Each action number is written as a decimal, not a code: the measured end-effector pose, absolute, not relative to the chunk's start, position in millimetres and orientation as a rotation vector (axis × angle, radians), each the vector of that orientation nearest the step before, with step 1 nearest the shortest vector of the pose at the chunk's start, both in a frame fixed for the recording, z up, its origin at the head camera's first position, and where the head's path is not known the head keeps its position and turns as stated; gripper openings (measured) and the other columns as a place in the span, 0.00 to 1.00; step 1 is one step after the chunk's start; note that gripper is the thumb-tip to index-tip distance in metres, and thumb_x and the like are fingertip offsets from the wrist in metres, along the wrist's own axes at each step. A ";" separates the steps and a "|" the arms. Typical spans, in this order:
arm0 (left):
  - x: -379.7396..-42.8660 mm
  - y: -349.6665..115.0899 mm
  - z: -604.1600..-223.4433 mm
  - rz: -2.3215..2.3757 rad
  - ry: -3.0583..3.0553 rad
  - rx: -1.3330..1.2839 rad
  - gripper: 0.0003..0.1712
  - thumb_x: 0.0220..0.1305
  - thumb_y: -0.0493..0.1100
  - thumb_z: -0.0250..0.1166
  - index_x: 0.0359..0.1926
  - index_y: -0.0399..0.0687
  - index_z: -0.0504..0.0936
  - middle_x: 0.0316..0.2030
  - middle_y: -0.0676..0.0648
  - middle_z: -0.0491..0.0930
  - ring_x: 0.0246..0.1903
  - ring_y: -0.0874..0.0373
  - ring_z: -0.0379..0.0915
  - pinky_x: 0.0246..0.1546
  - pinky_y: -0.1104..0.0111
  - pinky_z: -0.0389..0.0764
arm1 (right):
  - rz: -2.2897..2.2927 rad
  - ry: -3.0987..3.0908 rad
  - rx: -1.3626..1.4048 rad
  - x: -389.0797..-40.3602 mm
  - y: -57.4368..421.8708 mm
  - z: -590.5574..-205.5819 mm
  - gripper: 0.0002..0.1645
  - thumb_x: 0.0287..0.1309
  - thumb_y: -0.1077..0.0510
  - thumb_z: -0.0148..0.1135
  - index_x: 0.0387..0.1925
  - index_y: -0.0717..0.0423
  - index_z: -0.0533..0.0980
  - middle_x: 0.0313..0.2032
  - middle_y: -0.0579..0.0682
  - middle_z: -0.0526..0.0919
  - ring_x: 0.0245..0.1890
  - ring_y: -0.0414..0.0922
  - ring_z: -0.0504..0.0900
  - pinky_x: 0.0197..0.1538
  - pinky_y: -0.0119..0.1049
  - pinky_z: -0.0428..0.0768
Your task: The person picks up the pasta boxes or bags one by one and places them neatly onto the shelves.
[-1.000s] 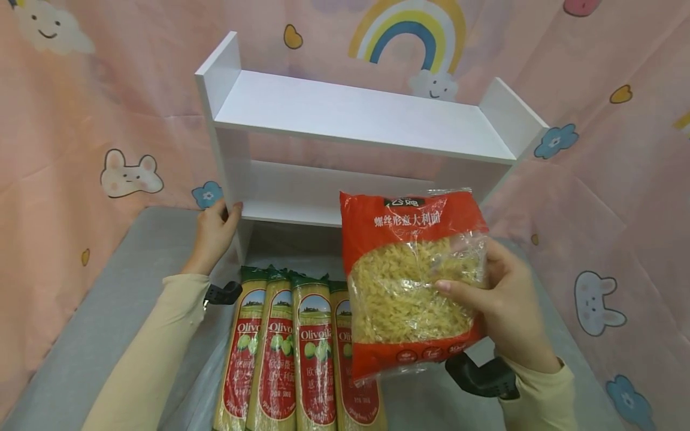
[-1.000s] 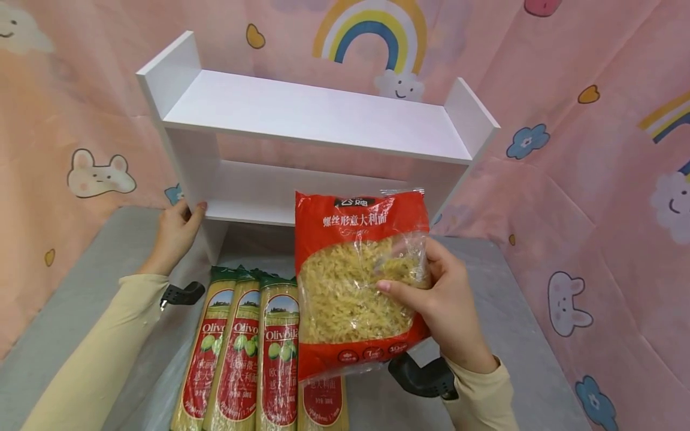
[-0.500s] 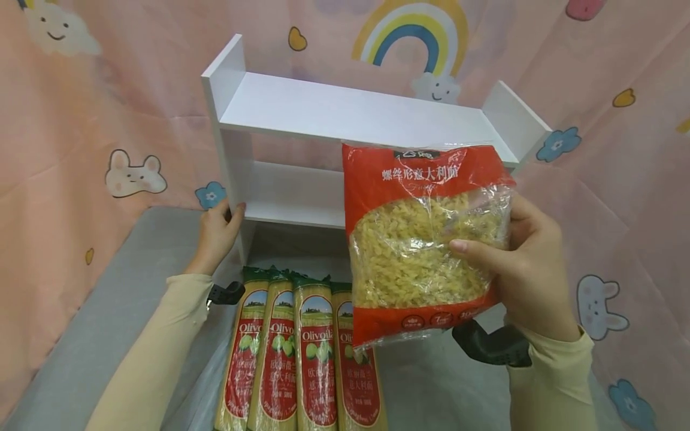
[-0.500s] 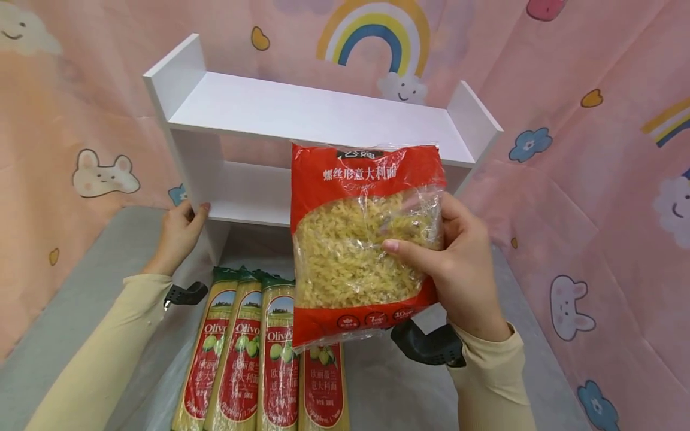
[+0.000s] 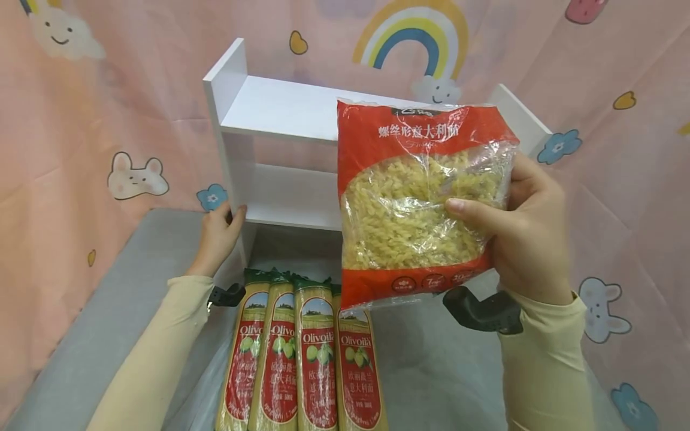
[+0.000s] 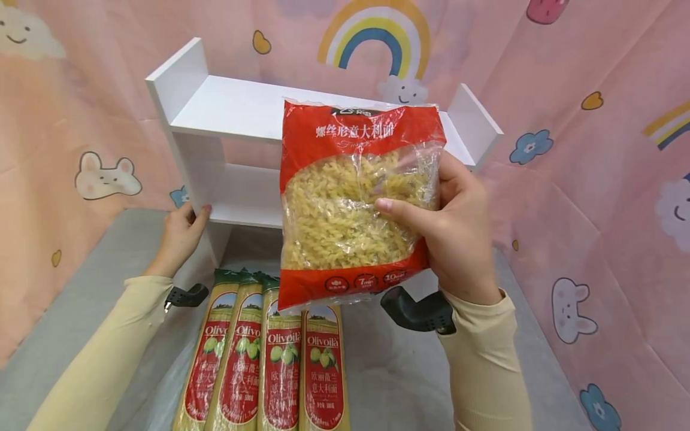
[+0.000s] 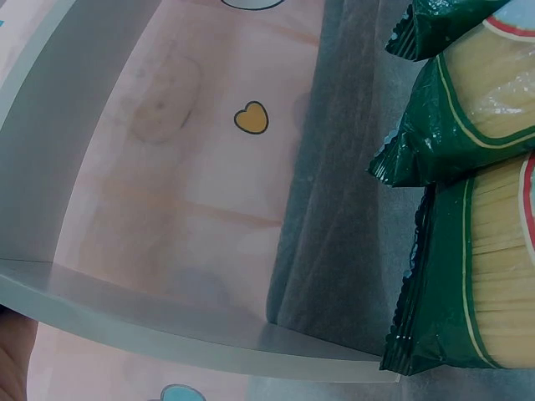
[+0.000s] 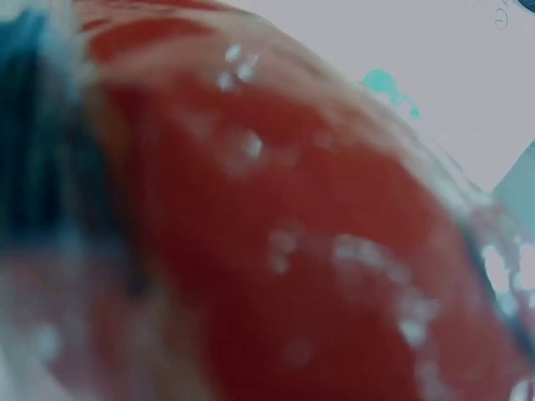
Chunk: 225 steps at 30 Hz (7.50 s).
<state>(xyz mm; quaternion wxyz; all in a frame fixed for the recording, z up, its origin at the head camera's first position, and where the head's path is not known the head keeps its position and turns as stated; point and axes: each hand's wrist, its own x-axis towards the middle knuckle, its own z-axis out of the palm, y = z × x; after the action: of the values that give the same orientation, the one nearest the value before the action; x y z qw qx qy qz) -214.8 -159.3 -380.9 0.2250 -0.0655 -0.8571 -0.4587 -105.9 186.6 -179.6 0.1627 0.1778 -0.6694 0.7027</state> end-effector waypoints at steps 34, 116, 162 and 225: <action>-216.8 -162.1 -386.4 -1.312 -2.354 -0.176 0.18 0.71 0.41 0.52 0.52 0.31 0.76 0.36 0.32 0.81 0.27 0.49 0.72 0.24 0.68 0.69 | 2.203 -1.661 0.446 -218.9 99.5 -152.2 0.20 0.40 0.75 0.68 0.39 0.65 0.75 0.35 0.59 0.80 0.34 0.50 0.82 0.40 0.40 0.81; -220.4 -156.0 -385.0 -1.283 -2.316 -0.168 0.14 0.71 0.41 0.52 0.31 0.35 0.75 0.13 0.48 0.62 0.12 0.64 0.53 0.16 0.69 0.57 | 1.918 -2.092 0.336 -178.9 132.6 -226.2 0.22 0.56 0.66 0.65 0.53 0.66 0.74 0.46 0.56 0.79 0.43 0.48 0.78 0.50 0.36 0.76; -221.2 -156.0 -387.0 -1.310 -2.332 -0.141 0.15 0.71 0.42 0.51 0.38 0.32 0.77 0.17 0.44 0.67 0.17 0.58 0.58 0.18 0.70 0.60 | 2.143 -2.197 0.020 -117.8 183.3 -373.7 0.20 0.58 0.71 0.57 0.53 0.72 0.71 0.40 0.50 0.81 0.41 0.46 0.82 0.50 0.37 0.75; -221.4 -154.7 -386.9 -1.333 -2.293 -0.127 0.15 0.71 0.41 0.51 0.36 0.31 0.77 0.17 0.45 0.66 0.16 0.65 0.56 0.19 0.72 0.58 | 2.230 -2.527 -0.395 -50.3 206.8 -454.4 0.24 0.56 0.67 0.60 0.53 0.76 0.69 0.46 0.63 0.79 0.39 0.42 0.79 0.45 0.36 0.76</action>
<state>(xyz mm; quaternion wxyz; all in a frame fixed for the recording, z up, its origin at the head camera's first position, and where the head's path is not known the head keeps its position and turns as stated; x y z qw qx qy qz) -221.4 -154.7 -386.9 0.2409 -0.0464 -0.8381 -0.4873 -50.3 206.8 -454.4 -0.1257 -0.1156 -0.7388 0.6519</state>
